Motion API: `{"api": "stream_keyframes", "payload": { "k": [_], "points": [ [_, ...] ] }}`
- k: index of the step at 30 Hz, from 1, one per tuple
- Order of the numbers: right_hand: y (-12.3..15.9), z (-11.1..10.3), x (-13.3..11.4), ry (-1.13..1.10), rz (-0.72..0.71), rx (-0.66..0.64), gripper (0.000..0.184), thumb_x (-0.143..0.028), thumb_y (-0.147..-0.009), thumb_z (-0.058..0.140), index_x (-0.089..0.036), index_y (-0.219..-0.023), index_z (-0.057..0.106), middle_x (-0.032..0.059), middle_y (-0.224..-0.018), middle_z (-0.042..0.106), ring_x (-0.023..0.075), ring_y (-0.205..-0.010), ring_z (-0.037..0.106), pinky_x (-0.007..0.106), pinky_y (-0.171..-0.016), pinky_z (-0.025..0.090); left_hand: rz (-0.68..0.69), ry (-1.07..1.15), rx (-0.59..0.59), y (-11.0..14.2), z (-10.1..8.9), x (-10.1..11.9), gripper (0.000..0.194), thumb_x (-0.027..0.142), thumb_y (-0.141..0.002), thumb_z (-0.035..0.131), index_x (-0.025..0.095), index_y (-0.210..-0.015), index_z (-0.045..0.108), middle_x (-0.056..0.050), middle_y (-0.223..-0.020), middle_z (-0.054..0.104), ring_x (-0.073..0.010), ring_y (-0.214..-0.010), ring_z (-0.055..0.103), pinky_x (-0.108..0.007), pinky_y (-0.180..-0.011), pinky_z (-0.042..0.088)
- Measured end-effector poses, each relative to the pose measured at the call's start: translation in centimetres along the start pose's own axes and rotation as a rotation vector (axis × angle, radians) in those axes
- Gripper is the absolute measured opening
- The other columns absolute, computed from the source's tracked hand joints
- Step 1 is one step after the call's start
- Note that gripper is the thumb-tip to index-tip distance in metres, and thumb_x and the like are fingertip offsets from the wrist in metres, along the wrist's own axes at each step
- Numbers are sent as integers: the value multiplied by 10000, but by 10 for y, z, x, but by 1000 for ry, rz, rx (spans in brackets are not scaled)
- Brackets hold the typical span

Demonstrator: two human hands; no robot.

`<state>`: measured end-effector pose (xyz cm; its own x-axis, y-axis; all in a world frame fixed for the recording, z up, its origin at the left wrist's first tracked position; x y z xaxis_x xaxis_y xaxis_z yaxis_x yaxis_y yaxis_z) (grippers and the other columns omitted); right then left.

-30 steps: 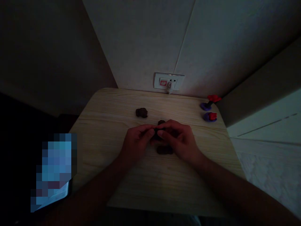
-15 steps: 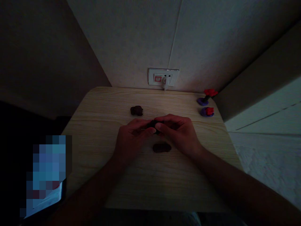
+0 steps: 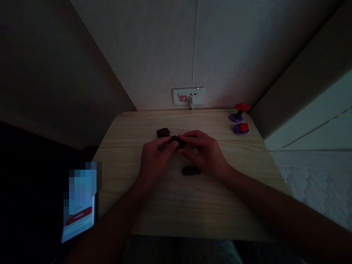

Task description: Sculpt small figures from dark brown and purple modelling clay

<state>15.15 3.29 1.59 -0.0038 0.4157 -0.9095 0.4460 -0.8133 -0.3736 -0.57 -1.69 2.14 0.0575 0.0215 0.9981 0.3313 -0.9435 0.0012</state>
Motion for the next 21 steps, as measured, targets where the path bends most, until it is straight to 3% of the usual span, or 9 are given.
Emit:
{"api": "stream_keyframes", "payload": {
  "k": [3, 7, 12, 17, 21],
  "points": [
    [-4, -5, -4, 143, -49, 48, 289, -264, -817, 802, -303, -1103, 791, 55, -1037, 711, 196, -908, 683, 350, -813, 589, -16, 102, -22, -6, 4, -2, 290, 317, -759, 806, 179, -1014, 795, -79, -1029, 794, -225, -932, 741, -355, -865, 583],
    [-6, -10, -5, 171, -43, 82, 246, -271, -848, 770, -292, -1092, 794, 55, -1010, 740, 206, -912, 692, 356, -819, 582, 39, 135, -83, -12, 10, -5, 245, 289, -770, 789, 189, -994, 799, -68, -1027, 787, -218, -951, 731, -360, -908, 571],
    [-5, -9, -5, 273, -82, 93, 243, -258, -850, 762, -277, -1091, 779, 41, -1027, 769, 219, -916, 710, 379, -853, 584, 75, 138, -41, -15, 10, -7, 340, 240, -758, 788, 189, -1093, 760, -65, -1014, 778, -227, -978, 728, -370, -930, 566],
    [-5, -6, -6, 365, -142, 80, 254, -223, -867, 729, -239, -1119, 749, 51, -1043, 772, 212, -903, 715, 378, -880, 579, 73, 141, -16, -12, 11, -3, 233, 204, -774, 753, 168, -1004, 756, -71, -1028, 777, -229, -994, 729, -369, -946, 568],
    [-5, -5, -6, 380, -141, 48, 220, -246, -897, 684, -259, -1110, 739, 50, -1073, 758, 224, -965, 700, 407, -920, 566, 96, 95, 2, -9, 11, 0, 269, 248, -755, 797, 161, -1005, 754, -74, -1024, 778, -227, -976, 734, -373, -939, 578]
  ]
}}
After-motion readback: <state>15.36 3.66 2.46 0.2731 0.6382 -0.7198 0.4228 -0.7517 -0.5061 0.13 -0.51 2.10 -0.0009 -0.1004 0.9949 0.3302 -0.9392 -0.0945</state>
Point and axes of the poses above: each hand's wrist, its own y-axis away from the middle knuckle, its own z-axis out of the palm, x = y × z, the point moved 3 cm from there along -y, towards the middle knuckle
